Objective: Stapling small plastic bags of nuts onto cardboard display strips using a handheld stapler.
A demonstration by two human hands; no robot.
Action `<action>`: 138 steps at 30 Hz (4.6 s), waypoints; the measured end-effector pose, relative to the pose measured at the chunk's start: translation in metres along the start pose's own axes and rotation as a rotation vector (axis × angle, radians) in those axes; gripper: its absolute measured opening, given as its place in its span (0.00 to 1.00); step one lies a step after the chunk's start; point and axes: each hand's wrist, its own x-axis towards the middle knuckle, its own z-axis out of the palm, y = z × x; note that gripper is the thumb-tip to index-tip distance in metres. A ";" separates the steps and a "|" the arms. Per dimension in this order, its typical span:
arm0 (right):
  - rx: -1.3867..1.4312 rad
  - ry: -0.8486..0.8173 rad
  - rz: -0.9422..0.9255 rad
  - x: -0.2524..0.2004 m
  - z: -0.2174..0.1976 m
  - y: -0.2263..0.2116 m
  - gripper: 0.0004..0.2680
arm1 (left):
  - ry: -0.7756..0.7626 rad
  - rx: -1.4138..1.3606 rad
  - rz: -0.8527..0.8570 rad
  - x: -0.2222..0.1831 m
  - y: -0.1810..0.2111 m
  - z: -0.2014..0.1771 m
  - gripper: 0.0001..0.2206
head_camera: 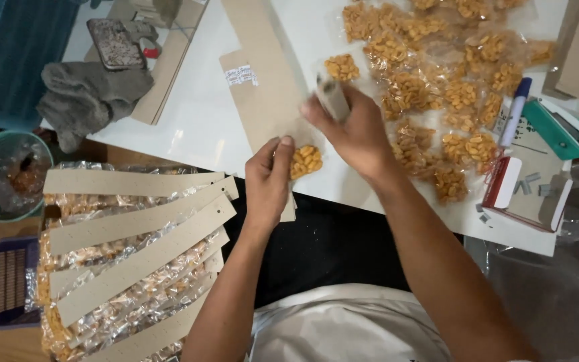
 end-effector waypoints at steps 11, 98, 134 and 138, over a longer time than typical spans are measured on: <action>0.375 0.148 0.052 0.007 0.042 0.023 0.36 | 0.012 0.305 0.166 -0.015 -0.015 0.003 0.12; 0.090 0.070 -0.073 0.017 -0.006 0.000 0.18 | -0.049 -0.043 -0.143 0.018 -0.031 0.013 0.18; -0.308 0.121 -1.030 -0.015 -0.038 0.084 0.17 | -0.103 -0.059 -0.092 0.025 -0.077 0.040 0.13; 0.347 0.413 -0.383 -0.003 -0.024 0.024 0.09 | -0.093 0.070 0.031 0.019 -0.085 0.044 0.15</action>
